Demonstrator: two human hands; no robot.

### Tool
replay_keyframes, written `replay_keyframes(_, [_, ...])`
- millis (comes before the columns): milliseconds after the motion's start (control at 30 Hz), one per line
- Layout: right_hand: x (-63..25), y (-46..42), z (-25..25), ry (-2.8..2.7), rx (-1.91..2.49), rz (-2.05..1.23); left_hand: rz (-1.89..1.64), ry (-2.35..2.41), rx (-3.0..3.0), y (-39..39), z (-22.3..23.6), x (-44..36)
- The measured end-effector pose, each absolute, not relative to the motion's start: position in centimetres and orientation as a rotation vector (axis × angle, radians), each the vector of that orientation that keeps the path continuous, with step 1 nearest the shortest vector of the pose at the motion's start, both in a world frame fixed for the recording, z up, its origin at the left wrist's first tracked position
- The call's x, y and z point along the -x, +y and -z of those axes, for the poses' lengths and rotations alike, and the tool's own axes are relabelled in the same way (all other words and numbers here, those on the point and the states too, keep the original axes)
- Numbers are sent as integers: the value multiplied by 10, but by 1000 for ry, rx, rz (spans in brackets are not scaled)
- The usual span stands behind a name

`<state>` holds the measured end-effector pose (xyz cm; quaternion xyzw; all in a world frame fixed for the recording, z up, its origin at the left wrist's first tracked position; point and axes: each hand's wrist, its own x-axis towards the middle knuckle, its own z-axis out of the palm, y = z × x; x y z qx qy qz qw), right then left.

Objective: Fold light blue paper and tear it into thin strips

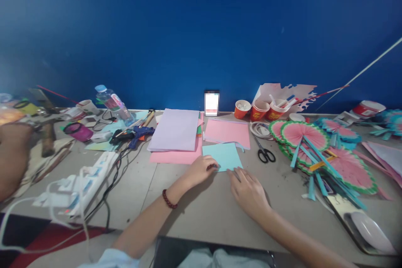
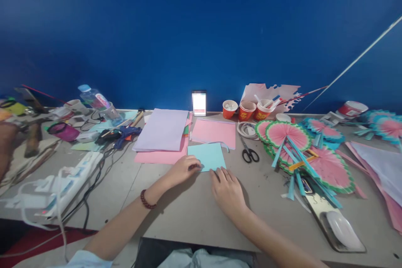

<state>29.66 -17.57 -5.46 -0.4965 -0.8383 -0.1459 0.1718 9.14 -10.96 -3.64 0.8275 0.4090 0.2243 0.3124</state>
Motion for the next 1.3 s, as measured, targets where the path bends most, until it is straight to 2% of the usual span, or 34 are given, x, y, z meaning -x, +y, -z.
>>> replay_keyframes(367, [-295, -176, 51, -2483, 1335, 384, -587, 1025, -2238, -107, 37, -90])
replay_keyframes(700, [-294, -178, 62, -2493, 1244, 542, -576, 1082, -2168, -107, 37, -91])
replay_keyframes(1300, [-286, -182, 55, -2540, 1352, 571, -561, 1040, -2201, -106, 40, -89])
